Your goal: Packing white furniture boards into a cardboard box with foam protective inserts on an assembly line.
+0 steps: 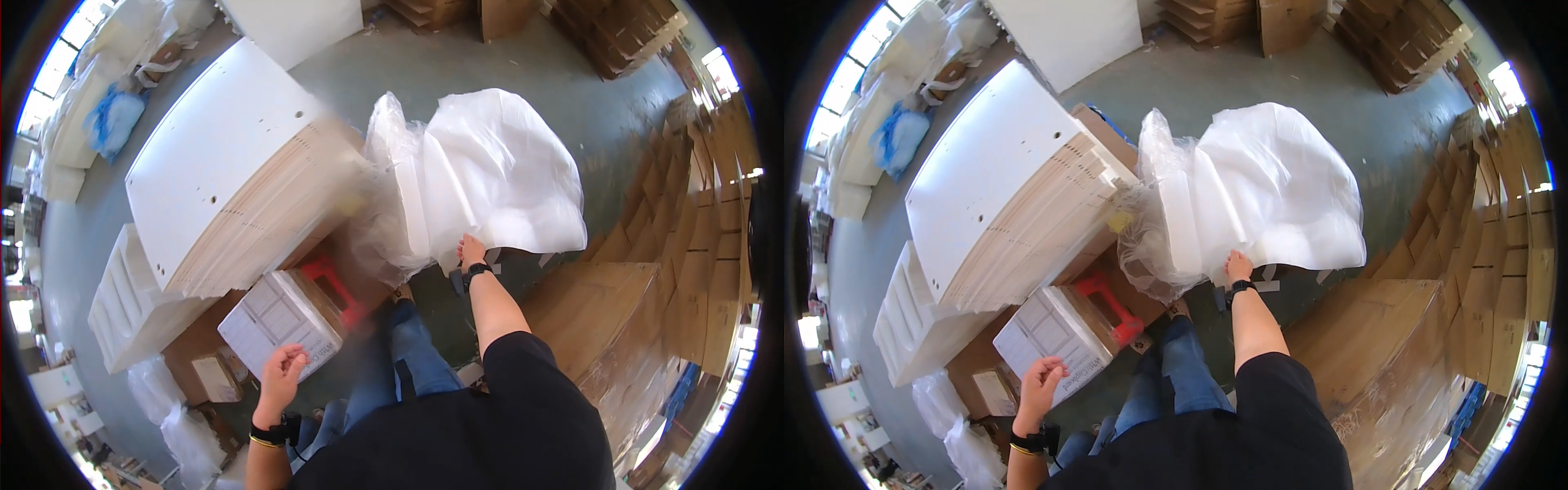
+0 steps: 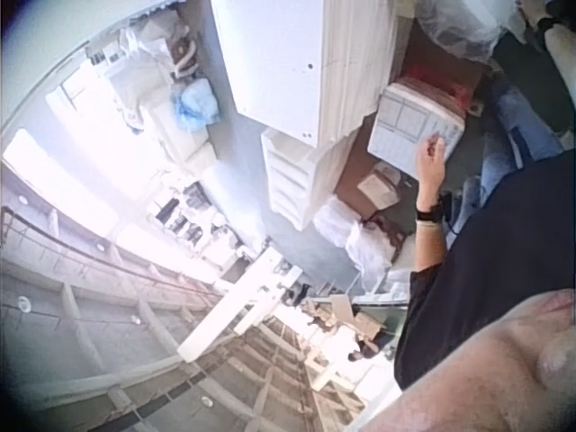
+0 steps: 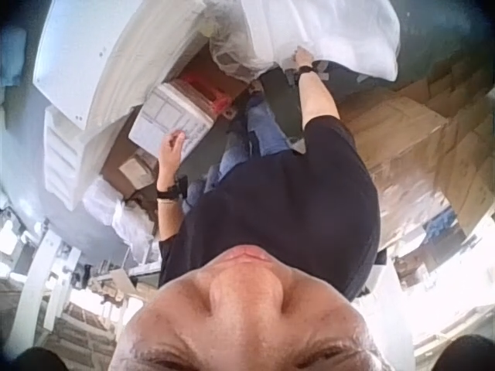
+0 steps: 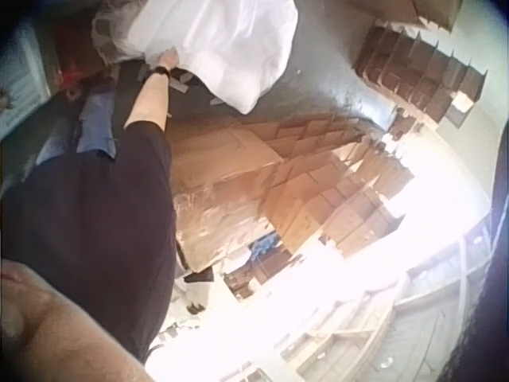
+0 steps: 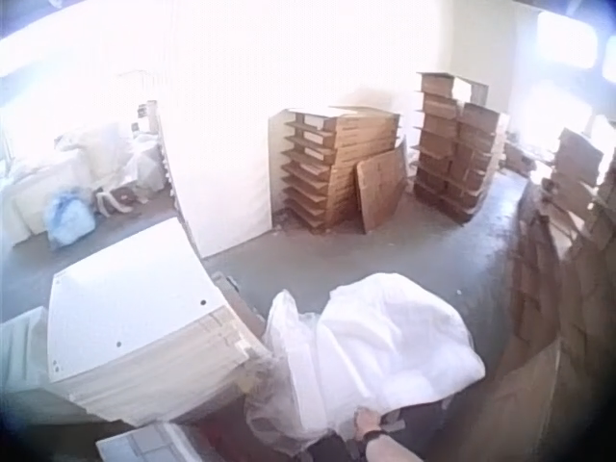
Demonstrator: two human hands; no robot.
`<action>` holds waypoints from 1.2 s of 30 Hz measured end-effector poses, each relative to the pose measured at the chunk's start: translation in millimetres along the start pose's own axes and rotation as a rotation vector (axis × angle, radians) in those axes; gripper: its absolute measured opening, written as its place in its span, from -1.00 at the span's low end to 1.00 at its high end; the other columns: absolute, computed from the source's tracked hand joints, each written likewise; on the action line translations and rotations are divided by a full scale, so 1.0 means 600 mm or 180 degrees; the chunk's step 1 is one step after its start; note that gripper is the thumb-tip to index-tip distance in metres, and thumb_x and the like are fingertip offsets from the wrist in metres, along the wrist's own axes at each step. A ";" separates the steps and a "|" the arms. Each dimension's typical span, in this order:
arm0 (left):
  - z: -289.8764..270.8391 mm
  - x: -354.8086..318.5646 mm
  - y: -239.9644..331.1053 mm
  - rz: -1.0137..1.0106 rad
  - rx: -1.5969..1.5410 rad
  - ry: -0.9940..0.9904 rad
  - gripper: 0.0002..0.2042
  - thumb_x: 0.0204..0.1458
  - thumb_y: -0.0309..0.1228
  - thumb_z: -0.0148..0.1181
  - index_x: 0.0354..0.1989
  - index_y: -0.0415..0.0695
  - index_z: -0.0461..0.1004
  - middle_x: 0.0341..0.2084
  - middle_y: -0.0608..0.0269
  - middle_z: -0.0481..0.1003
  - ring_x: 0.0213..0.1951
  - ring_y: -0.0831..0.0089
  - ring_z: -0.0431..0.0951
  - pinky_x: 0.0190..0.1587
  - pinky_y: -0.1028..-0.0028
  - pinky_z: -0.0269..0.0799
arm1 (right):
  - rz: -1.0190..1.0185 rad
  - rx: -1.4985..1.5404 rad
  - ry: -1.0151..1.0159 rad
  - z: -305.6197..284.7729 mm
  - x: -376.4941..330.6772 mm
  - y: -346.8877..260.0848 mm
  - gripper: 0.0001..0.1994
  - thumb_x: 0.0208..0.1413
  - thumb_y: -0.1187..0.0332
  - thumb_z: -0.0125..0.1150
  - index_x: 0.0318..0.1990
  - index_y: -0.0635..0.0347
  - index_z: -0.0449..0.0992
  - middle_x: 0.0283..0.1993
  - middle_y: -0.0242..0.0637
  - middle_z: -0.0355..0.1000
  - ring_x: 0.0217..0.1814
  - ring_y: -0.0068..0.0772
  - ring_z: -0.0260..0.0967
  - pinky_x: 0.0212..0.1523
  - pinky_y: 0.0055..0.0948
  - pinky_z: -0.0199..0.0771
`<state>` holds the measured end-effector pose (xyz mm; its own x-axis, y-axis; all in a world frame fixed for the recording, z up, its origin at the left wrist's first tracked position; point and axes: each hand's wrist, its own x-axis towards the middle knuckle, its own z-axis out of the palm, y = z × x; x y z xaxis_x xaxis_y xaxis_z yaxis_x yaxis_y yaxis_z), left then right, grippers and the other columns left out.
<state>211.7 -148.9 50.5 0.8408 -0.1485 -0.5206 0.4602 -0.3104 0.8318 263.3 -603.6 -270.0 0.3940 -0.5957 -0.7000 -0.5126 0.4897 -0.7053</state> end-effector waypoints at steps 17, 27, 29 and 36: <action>0.327 0.318 0.151 0.0585 0.0956 -0.1174 -0.85 0.04 -0.43 0.06 -0.31 -0.28 0.41 -0.57 0.27 0.45 -0.52 0.57 0.44 -0.41 0.59 0.34 | -0.0796 0.0283 -0.0871 0.043 -0.099 -0.234 -0.79 0.08 0.20 0.09 -0.47 0.11 0.41 -0.49 -0.52 0.29 -0.36 -0.67 0.21 -0.37 -0.58 0.18; 0.489 0.404 0.189 0.1912 0.1981 -0.0627 -0.58 -0.18 -0.35 0.31 -0.15 -0.21 0.31 -0.24 0.12 0.44 -0.20 0.28 0.48 -0.24 0.40 0.40 | -0.0690 0.1056 -0.1678 0.027 -0.202 -0.299 -0.84 0.13 0.28 0.06 -0.46 0.10 0.37 -0.41 -0.56 0.30 -0.34 -0.76 0.22 -0.35 -0.66 0.28; 0.486 0.412 0.190 0.1866 0.1706 -0.0692 -0.62 -0.17 -0.37 0.30 -0.18 -0.21 0.34 -0.27 0.12 0.46 -0.24 0.30 0.49 -0.25 0.42 0.41 | -0.0742 0.1037 -0.1724 0.029 -0.198 -0.299 -0.83 0.13 0.28 0.06 -0.46 0.11 0.37 -0.41 -0.55 0.30 -0.35 -0.75 0.23 -0.35 -0.67 0.31; 0.444 0.439 0.195 0.1589 0.1167 -0.1097 -0.81 -0.11 -0.46 0.24 -0.35 -0.28 0.45 -0.45 0.21 0.50 -0.42 0.51 0.50 -0.36 0.54 0.40 | -0.0873 0.0765 -0.1769 0.022 -0.174 -0.302 -0.79 0.11 0.26 0.09 -0.46 0.17 0.35 -0.39 -0.48 0.30 -0.33 -0.70 0.23 -0.25 -0.60 0.37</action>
<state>411.1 -474.3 -40.7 0.7602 -0.6254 -0.1758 -0.1332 -0.4149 0.9001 325.2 -621.9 -70.7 0.8537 -0.3335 -0.4000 -0.1788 0.5338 -0.8265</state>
